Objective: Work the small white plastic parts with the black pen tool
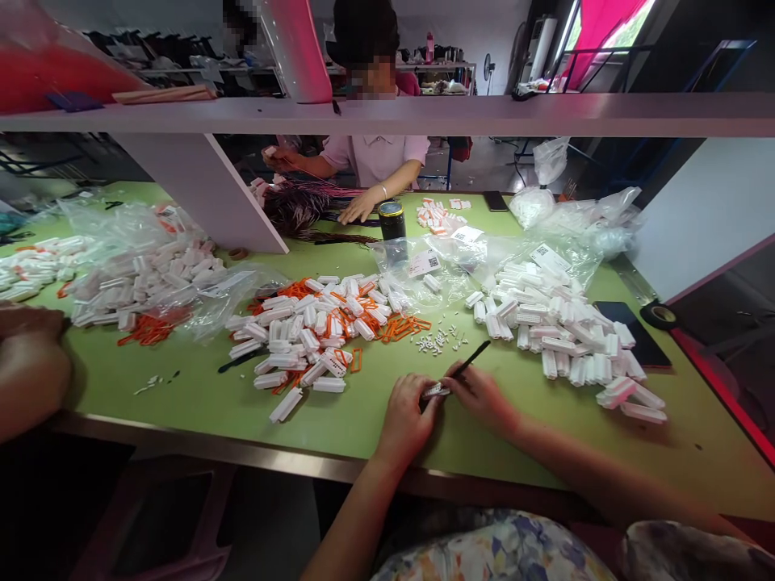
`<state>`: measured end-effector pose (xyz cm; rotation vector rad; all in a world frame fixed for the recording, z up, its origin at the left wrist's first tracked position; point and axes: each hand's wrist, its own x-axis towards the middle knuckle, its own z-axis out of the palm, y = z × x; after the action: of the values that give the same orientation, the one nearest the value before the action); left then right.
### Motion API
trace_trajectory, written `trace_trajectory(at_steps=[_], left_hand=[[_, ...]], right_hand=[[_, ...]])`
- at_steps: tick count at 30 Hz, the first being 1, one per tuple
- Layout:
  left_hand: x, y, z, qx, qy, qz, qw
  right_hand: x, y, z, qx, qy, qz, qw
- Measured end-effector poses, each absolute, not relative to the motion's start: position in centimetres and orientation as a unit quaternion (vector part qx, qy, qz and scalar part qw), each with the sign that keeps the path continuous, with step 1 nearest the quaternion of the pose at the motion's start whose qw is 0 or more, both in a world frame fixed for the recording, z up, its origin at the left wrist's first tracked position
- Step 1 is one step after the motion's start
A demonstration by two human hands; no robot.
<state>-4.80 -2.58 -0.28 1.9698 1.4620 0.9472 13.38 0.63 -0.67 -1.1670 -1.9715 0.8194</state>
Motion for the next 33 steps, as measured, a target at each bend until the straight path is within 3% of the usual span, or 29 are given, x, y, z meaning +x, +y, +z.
trace_trajectory(at_steps=[10,33], left_hand=[[-4.5,-2.7,-0.6,0.711,0.558,0.346,0.254],[-4.1,-2.5,-0.9,0.7,0.569,0.339,0.266]], right_hand=[[13.2,0.8,-1.3,-0.456,-0.711,0.368,0.388],[13.7,0.9,-1.6,-0.483,-0.68,0.388,0.391]])
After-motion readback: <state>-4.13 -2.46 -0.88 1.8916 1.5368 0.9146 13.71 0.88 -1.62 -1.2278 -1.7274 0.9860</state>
